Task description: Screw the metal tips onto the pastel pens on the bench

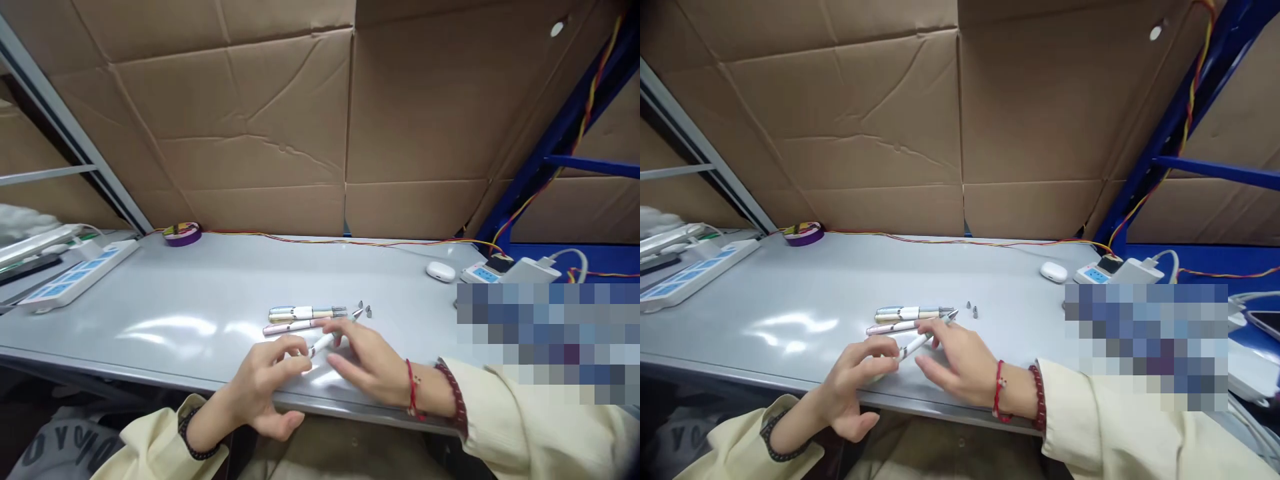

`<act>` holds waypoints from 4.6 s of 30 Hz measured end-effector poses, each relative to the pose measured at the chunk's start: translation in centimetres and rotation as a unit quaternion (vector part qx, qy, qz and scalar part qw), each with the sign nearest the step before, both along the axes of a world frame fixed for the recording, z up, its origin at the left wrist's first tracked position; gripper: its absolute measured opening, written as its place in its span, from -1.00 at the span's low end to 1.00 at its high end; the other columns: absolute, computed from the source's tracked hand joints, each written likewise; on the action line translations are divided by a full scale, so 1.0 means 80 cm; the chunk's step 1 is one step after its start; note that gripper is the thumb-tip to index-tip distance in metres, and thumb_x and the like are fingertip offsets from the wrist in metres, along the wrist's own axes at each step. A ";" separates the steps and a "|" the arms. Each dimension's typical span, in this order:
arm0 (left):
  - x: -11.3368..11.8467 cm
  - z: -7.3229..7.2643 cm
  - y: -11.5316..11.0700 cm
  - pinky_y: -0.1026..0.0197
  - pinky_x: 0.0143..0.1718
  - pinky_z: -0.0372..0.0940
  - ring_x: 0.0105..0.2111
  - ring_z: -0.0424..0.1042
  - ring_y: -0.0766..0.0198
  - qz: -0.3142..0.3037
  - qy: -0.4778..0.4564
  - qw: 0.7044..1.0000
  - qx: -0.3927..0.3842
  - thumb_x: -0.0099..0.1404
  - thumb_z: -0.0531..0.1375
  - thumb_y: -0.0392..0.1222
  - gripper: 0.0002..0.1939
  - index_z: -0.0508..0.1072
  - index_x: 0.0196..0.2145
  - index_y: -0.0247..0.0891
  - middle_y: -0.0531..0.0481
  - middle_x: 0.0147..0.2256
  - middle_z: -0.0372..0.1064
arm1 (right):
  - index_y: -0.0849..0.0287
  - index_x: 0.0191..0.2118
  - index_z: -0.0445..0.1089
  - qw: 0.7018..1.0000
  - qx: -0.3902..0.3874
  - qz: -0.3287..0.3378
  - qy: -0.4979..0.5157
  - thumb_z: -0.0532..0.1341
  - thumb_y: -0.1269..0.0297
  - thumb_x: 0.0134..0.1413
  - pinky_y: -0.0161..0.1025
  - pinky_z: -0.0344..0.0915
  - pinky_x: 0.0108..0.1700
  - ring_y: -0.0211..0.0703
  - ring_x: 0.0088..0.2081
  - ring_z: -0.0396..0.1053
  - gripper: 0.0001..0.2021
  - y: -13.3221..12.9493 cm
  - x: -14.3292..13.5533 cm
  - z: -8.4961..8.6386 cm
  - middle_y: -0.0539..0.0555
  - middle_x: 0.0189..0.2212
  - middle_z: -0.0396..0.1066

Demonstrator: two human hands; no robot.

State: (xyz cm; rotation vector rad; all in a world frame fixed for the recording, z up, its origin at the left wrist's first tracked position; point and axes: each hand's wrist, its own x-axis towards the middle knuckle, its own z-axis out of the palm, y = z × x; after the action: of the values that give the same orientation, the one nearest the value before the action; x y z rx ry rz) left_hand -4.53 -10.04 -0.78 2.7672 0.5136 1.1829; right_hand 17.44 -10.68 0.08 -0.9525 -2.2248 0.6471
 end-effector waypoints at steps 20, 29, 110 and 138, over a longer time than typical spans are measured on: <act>0.008 0.003 0.004 0.05 -0.09 0.22 -0.06 0.21 0.09 0.221 0.094 0.970 -0.031 0.26 0.02 -0.32 -0.86 0.36 -0.27 -0.24 -0.13 -0.13 0.26 | 0.17 0.15 0.11 0.862 0.108 -0.296 -0.396 -0.08 0.13 0.26 -0.26 0.15 -0.46 -0.05 -0.38 0.43 -0.59 0.092 0.104 0.000 0.18 -0.21 0.43; 0.014 0.008 0.006 0.08 -0.10 0.24 -0.11 0.27 0.13 0.212 0.155 0.958 -0.119 0.27 0.03 -0.29 -0.76 0.34 -0.11 -0.17 -0.06 -0.14 0.30 | 0.16 -0.34 0.31 0.909 0.222 -0.128 -0.329 -0.01 0.24 0.23 -0.31 0.00 -0.49 -0.20 -0.44 0.34 -0.78 0.049 0.085 0.000 0.04 -0.45 0.41; 0.013 -0.003 0.006 0.28 -0.38 0.28 -0.37 0.33 0.27 0.150 0.138 0.969 -0.137 0.41 -0.11 -0.20 -0.77 0.31 -0.22 -0.25 -0.02 -0.32 0.28 | 0.19 -0.33 0.34 0.980 0.188 -0.027 -0.060 -0.02 0.14 0.26 -0.27 0.18 -0.31 -0.21 -0.39 0.30 -0.70 0.024 0.026 -0.008 0.08 -0.45 0.41; 0.004 -0.017 0.006 0.23 -0.12 0.35 -0.08 0.36 0.24 0.101 0.047 0.993 0.025 0.29 0.01 -0.45 -0.63 0.14 0.04 -0.25 -0.10 -0.09 0.33 | 0.16 -0.70 0.05 0.946 -0.260 -0.105 0.163 -0.04 -0.03 0.18 -0.36 -0.10 -0.62 -0.39 -0.73 -0.09 -0.48 0.024 0.018 -0.002 -0.14 -0.84 -0.02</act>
State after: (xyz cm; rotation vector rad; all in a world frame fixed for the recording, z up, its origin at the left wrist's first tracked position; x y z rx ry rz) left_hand -4.19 -9.57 -2.13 2.8806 0.8007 1.1183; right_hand 18.87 -8.75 -0.06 -1.2134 -1.6588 1.2280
